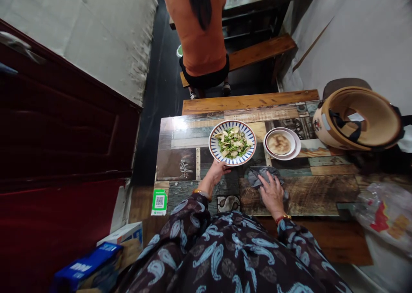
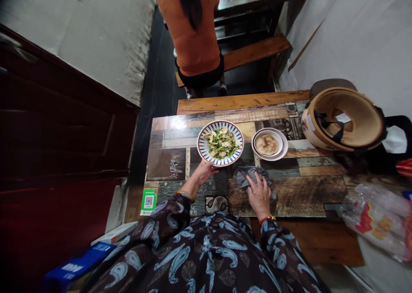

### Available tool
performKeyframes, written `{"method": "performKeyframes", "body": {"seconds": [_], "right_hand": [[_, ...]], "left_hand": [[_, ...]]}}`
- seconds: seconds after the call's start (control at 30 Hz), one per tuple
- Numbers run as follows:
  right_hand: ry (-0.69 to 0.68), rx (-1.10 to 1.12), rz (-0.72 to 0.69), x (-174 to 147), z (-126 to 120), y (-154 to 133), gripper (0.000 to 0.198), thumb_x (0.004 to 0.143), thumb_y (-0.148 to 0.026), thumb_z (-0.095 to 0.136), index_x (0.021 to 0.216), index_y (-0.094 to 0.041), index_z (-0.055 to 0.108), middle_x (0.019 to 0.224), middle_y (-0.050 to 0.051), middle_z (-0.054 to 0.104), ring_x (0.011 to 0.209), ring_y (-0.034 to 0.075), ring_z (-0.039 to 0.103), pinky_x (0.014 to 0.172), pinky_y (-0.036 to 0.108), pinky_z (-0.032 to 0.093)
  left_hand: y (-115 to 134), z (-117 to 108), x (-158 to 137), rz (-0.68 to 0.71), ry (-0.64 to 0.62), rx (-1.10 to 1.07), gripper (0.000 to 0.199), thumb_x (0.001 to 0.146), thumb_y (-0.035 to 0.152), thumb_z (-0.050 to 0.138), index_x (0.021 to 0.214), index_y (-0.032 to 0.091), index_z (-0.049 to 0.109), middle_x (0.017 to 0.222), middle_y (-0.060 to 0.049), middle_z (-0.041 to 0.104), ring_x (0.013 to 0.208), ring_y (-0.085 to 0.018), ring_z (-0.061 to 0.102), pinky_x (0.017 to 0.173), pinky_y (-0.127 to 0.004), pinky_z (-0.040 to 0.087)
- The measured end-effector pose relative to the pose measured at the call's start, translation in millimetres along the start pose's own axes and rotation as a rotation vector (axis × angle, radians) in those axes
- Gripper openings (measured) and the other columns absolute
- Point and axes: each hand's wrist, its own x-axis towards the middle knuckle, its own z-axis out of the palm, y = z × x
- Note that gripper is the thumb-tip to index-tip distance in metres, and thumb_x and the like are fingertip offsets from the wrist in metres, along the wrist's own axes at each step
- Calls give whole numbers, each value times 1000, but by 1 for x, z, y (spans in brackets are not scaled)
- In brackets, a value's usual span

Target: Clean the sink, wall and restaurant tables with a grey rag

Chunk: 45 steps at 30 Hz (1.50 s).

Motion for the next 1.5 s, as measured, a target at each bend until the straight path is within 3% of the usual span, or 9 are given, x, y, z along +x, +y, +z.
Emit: {"method": "performKeyframes", "body": {"seconds": [0.13, 0.33, 0.47, 0.7, 0.83, 0.97, 1.2, 1.33, 1.5], "right_hand": [[76, 41, -91, 17, -12, 76, 48, 95, -22, 38, 138, -26, 60, 153, 5, 45, 138, 26, 40, 115, 43, 36], [264, 66, 373, 44, -34, 172, 56, 95, -39, 42, 142, -12, 54, 146, 22, 48, 130, 36, 48, 108, 54, 41], [204, -7, 407, 25, -28, 115, 54, 94, -46, 45, 139, -18, 58, 154, 21, 39, 134, 43, 40, 100, 63, 42], [-247, 209, -420, -11, 4, -78, 55, 89, -20, 54, 141, -36, 55, 160, 1, 39, 144, 35, 27, 109, 57, 34], [-397, 350, -699, 6, 5, -107, 53, 85, -7, 48, 124, -36, 69, 150, -2, 53, 138, 29, 38, 108, 50, 38], [-155, 344, -464, 20, -15, -6, 51, 90, -9, 39, 125, -30, 69, 141, 4, 59, 128, 24, 50, 106, 43, 43], [219, 38, 516, 31, -47, 176, 56, 88, -37, 49, 141, -20, 55, 144, 21, 46, 127, 40, 49, 98, 57, 44], [157, -26, 460, 32, -36, 107, 60, 91, -46, 48, 145, -21, 50, 151, 22, 40, 128, 44, 43, 92, 61, 45], [-181, 112, -272, -3, -1, -46, 53, 92, -25, 49, 145, -33, 51, 158, 6, 41, 141, 36, 32, 105, 56, 39]], "left_hand": [[-13, 2, -4, 4, -67, 199, 57, 87, 35, 60, 139, 23, 39, 118, -15, 72, 89, -21, 73, 73, -31, 54], [-32, -35, -21, 108, 44, 619, 53, 82, 36, 68, 130, 16, 56, 105, -13, 74, 89, -24, 71, 83, -41, 56], [-42, -90, -57, 238, 349, 779, 57, 79, 29, 67, 133, 16, 55, 136, -17, 59, 132, -32, 51, 114, -52, 37], [-77, -156, -121, 8, 591, 1440, 79, 81, 31, 69, 150, 12, 37, 163, -27, 23, 148, -43, 29, 114, -61, 32], [-90, -163, -129, -116, 526, 1630, 99, 76, 37, 76, 157, 16, 23, 167, -25, 11, 150, -48, 22, 109, -63, 38], [-98, -168, -125, -45, 495, 1717, 104, 75, 38, 77, 156, 4, 21, 163, -34, 13, 148, -53, 20, 111, -56, 38], [-103, -172, -120, 47, 491, 1838, 105, 71, 41, 79, 152, -2, 27, 157, -40, 23, 141, -58, 29, 101, -57, 46], [-104, -172, -119, 65, 490, 1856, 106, 70, 42, 80, 151, -2, 28, 156, -41, 24, 139, -58, 32, 95, -57, 50], [-105, -173, -118, 42, 502, 1846, 109, 67, 40, 83, 152, 0, 28, 156, -42, 22, 139, -60, 31, 92, -59, 52]]}}
